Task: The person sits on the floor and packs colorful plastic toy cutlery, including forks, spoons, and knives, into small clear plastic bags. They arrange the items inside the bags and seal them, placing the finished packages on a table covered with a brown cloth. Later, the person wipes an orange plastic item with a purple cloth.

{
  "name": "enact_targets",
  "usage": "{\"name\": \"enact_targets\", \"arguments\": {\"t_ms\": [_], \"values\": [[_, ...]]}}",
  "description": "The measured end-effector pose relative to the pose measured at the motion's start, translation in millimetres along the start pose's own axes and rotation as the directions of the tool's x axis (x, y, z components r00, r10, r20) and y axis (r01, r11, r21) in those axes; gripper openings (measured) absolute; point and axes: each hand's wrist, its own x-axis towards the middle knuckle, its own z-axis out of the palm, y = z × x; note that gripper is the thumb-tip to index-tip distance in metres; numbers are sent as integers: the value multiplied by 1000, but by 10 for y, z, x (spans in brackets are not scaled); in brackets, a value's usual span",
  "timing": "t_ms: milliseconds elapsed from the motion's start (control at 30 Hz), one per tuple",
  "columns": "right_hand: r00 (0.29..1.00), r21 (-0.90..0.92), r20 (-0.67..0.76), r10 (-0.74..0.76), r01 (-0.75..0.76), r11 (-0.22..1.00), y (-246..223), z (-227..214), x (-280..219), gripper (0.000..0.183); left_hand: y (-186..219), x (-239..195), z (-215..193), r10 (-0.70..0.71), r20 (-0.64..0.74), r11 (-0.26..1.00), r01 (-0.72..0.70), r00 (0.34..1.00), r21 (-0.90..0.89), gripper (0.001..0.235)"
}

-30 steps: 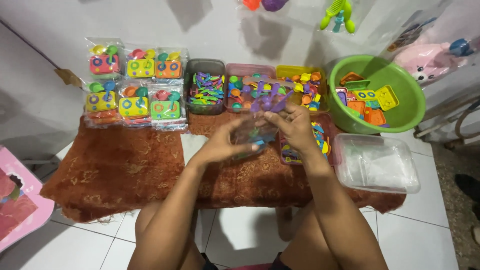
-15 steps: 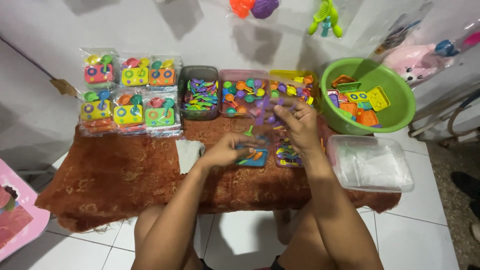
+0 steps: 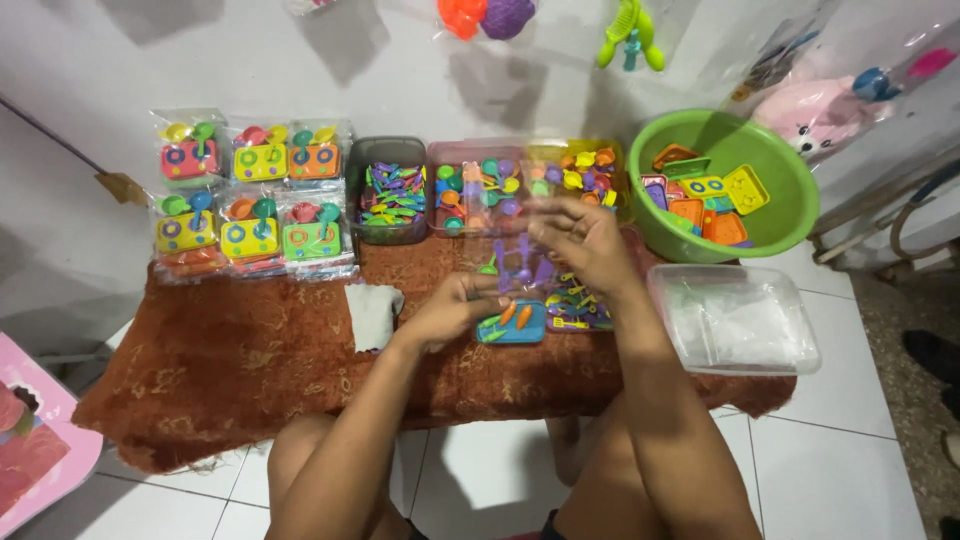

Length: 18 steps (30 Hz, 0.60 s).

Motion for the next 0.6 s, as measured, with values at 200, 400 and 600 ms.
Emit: {"name": "enact_targets", "arguments": {"t_ms": [200, 400, 600], "values": [[998, -44, 56, 5, -3, 999, 108, -144, 59, 36, 130, 62, -68, 66, -122, 992, -78, 990, -98, 35], [994, -23, -57, -94, 93, 995, -240, 93, 190, 24, 515, 101, -4, 185, -114, 976, -196, 976, -92, 43], [967, 15, -180, -181, 187, 982, -212, 116, 450, 23, 796, 90, -1, 305, -74, 951, -308, 949, -35, 53]]}}
